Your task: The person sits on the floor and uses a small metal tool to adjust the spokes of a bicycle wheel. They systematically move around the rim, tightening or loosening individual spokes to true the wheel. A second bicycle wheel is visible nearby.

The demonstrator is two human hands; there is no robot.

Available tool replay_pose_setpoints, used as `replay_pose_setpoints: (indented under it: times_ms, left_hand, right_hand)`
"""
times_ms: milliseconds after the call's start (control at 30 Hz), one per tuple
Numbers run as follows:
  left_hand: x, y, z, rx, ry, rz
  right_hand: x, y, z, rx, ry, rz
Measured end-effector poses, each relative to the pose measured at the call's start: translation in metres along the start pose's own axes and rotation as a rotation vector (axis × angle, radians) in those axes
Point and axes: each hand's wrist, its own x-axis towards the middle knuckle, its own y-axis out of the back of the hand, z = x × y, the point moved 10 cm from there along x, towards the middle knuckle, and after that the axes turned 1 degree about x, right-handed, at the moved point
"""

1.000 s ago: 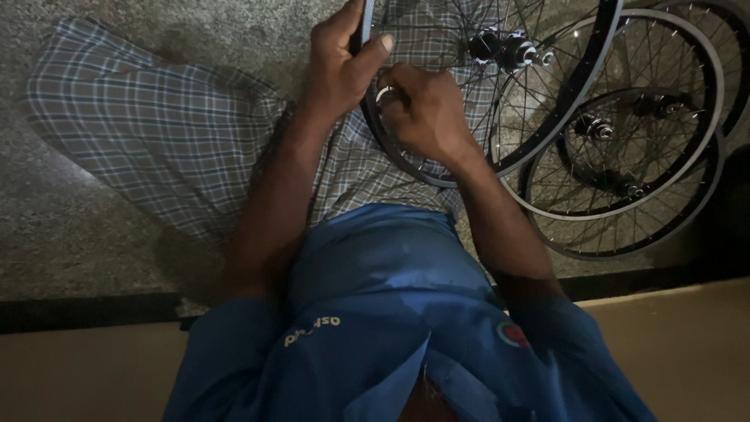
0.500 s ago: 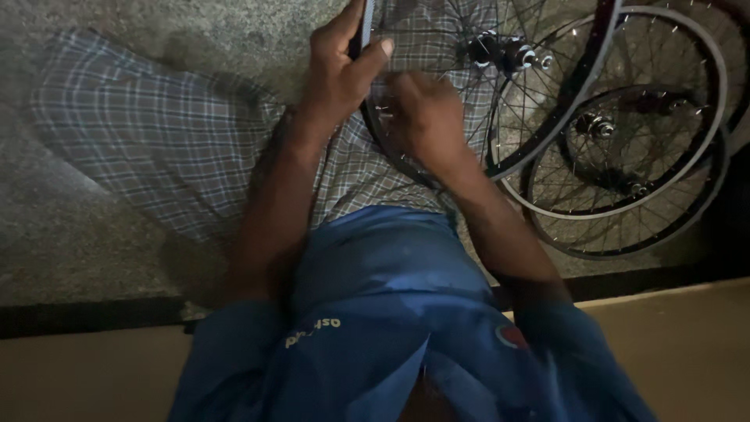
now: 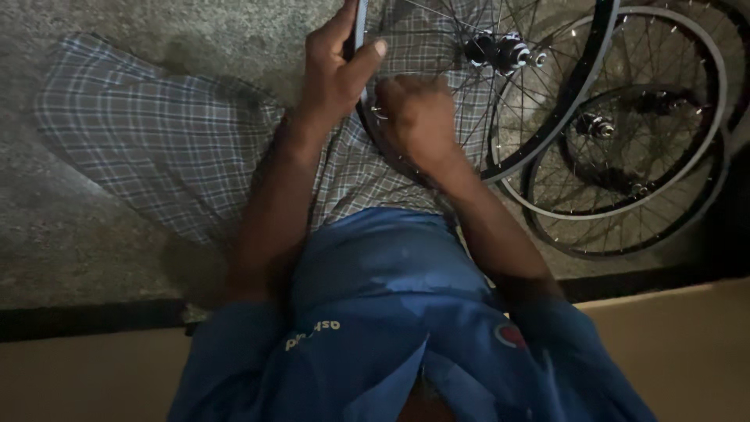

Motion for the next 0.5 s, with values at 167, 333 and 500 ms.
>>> replay_pose_setpoints:
  times_ms: [167,333,500]
  left_hand:
    - [-0.002,0.001,-0.002,-0.036,-0.029,-0.011]
    - [0.001,0.004,0.005,-0.01,-0.057,0.007]
    - [0.0,-0.006,0.009,-0.001,-0.063,-0.028]
  right_hand:
    - [-0.01,0.008,0.006,0.638,0.044,-0.064]
    - [-0.019,0.037,0.0,0.179,0.171,0.085]
    - [-0.027,0.042,0.011,0.146,0.077,0.14]
